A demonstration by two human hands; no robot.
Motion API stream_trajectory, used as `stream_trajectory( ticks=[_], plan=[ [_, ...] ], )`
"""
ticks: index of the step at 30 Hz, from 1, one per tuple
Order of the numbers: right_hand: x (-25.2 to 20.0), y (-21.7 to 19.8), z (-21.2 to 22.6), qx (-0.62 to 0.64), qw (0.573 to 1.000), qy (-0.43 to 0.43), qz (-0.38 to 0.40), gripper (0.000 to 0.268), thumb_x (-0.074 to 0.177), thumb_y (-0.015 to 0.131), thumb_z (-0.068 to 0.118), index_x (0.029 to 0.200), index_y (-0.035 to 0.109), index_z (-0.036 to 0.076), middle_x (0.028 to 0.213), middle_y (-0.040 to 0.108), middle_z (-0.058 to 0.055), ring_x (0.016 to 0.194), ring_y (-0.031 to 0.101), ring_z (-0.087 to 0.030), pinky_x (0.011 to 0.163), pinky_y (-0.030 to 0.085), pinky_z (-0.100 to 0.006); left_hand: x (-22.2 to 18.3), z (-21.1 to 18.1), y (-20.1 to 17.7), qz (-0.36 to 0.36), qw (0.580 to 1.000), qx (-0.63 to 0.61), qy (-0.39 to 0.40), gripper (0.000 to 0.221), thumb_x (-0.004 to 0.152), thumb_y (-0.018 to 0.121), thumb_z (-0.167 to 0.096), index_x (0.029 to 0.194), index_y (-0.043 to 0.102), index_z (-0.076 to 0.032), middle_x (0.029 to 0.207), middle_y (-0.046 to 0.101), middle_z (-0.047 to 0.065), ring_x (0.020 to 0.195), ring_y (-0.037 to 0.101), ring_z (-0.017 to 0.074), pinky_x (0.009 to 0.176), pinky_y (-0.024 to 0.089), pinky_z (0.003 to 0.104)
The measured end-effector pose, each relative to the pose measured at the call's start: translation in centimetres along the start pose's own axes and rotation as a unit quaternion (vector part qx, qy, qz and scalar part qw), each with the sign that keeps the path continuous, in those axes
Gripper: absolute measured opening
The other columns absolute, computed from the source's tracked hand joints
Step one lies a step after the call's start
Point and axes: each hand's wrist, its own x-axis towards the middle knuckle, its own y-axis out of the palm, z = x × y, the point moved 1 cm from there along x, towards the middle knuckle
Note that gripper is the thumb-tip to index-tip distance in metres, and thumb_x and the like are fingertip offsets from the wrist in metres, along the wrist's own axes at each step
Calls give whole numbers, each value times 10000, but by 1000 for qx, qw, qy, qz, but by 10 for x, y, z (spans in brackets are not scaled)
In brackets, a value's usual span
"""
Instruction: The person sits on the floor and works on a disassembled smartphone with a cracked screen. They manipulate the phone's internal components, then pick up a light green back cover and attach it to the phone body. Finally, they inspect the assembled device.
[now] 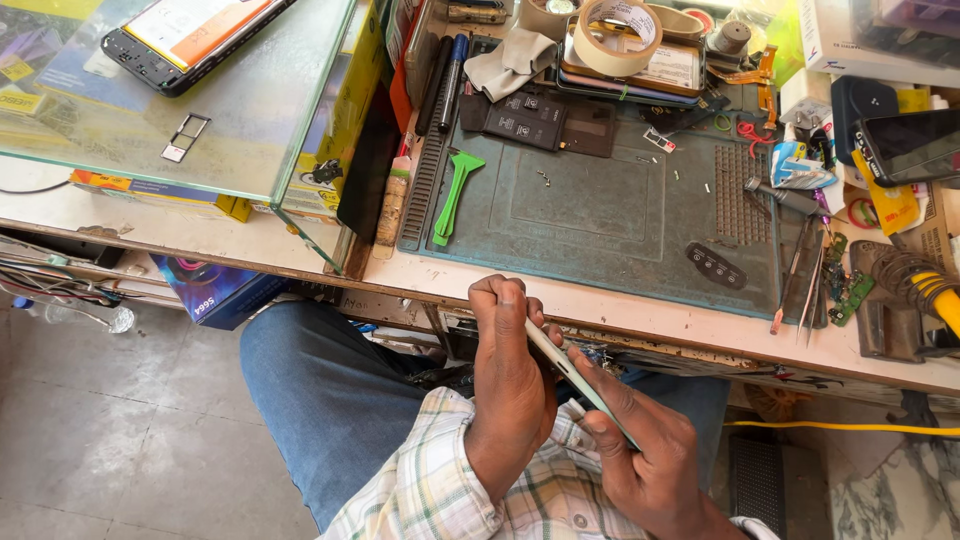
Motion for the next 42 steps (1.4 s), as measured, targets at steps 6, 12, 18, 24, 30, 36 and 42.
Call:
stream_trajectory(
  ticks=[6, 12, 18, 24, 30, 36, 42],
  plan=[
    [11, -8, 16, -18, 996, 67, 58, 463, 956, 662, 191, 1391, 627, 36, 1133, 785, -195, 1001, 767, -286, 767, 649, -359, -1, 1, -8, 10, 1000, 13, 4, 339, 1061, 491, -484, 1091, 390, -161, 944, 363, 46, 849, 373, 141, 785, 419, 285],
    [31, -7, 35, -101, 993, 3, 53, 591, 829, 749, 155, 1388, 604, 32, 1122, 755, -224, 910, 782, -338, 679, 626, -356, -11, 6, -12, 20, 993, 117, -10, 370, 1077, 440, -489, 1126, 371, -129, 1063, 383, 48, 1010, 384, 131, 976, 370, 282],
    [34, 0, 33, -134, 991, 8, -5, 445, 863, 766, 144, 1294, 682, 70, 951, 778, -177, 747, 791, -272, 557, 593, -324, -19, 14, -17, 57, 996, -34, -53, 412, 1057, 236, -496, 1157, 411, -137, 1118, 463, 33, 1056, 451, 115, 1011, 398, 279],
    [28, 4, 29, -177, 984, -22, -26, 422, 884, 738, 118, 1295, 679, 45, 826, 760, -153, 596, 729, -216, 499, 541, -335, -22, 19, -19, 87, 996, 20, -17, 378, 1109, 237, -472, 1184, 386, -133, 1118, 450, 41, 1045, 430, 137, 977, 388, 297],
    [38, -2, 37, -135, 990, -32, -22, 522, 872, 744, 140, 1356, 618, -10, 904, 747, -189, 710, 760, -233, 525, 585, -300, -24, 15, -21, 123, 990, 68, -13, 570, 1036, 140, -603, 1215, 365, -111, 1151, 447, 46, 1080, 432, 129, 1036, 379, 285],
    [42, -4, 40, -191, 980, 54, -30, 422, 835, 798, 137, 1248, 736, 77, 670, 736, -134, 486, 692, -197, 441, 496, -350, -30, 24, -24, 146, 949, 270, 77, 786, 1052, 68, -708, 1247, 376, -12, 1177, 361, 87, 1145, 370, 168, 1139, 255, 270],
    [35, -6, 34, -170, 980, -11, -107, 295, 925, 747, 135, 1213, 728, 71, 798, 726, -135, 620, 698, -139, 550, 521, -289, -30, 8, -13, 187, 916, 341, 94, 593, 1146, 173, -502, 1383, 333, 18, 1303, 377, 134, 1284, 398, 217, 1167, 308, 344]
  ],
)
